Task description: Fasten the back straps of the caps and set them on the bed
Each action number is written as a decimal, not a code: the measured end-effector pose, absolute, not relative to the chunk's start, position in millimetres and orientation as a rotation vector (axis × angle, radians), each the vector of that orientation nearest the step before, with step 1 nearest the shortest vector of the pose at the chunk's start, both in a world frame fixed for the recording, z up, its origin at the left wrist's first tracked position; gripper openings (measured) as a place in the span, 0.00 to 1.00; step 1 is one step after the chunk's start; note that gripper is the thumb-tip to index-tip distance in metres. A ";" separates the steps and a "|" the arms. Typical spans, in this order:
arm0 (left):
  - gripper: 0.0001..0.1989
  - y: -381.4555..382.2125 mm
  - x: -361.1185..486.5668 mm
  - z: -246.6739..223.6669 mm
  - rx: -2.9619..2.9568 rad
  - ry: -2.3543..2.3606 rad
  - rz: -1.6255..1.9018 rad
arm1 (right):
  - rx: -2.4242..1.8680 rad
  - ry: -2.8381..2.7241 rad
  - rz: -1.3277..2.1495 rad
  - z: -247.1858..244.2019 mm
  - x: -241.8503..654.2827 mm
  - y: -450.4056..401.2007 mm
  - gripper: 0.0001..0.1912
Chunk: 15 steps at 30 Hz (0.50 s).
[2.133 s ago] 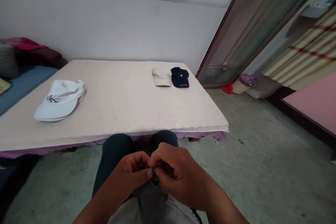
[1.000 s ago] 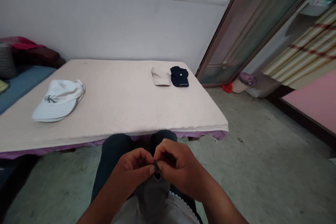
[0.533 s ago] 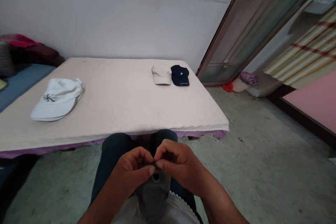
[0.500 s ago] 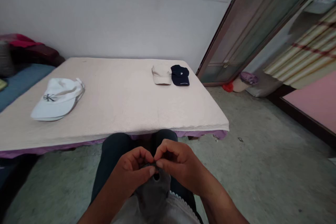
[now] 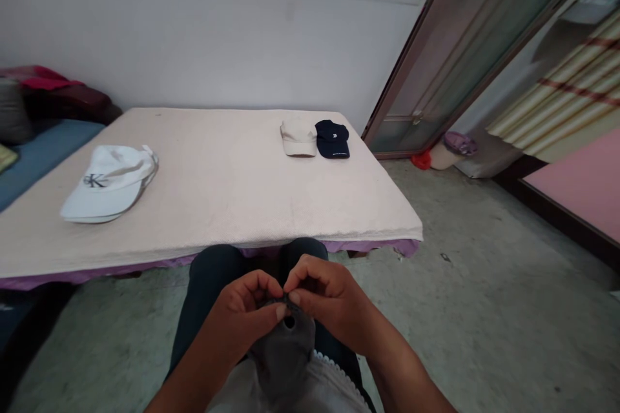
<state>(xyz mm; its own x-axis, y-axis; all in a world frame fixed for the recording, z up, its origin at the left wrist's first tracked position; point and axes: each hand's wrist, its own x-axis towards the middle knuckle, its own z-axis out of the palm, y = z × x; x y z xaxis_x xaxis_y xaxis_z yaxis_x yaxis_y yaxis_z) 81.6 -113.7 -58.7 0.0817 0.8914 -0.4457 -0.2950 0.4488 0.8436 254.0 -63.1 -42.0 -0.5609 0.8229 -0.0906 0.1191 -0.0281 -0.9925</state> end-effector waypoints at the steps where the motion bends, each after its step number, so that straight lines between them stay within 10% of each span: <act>1: 0.10 -114.0 81.6 -58.1 0.655 1.171 0.982 | -0.983 -1.696 1.637 -42.4 253.7 -63.4 0.05; 15: 0.09 -117.3 81.9 -57.8 0.778 1.270 0.944 | -0.920 -1.563 1.745 -48.2 249.1 -65.9 0.02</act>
<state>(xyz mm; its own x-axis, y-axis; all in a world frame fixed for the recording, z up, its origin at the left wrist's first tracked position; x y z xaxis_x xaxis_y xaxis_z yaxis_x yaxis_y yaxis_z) 81.9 -117.3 -57.8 0.0405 0.9040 -0.4256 -0.1467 0.4267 0.8924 249.1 -65.9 -48.2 -0.5689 0.8168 -0.0957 0.0057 -0.1125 -0.9936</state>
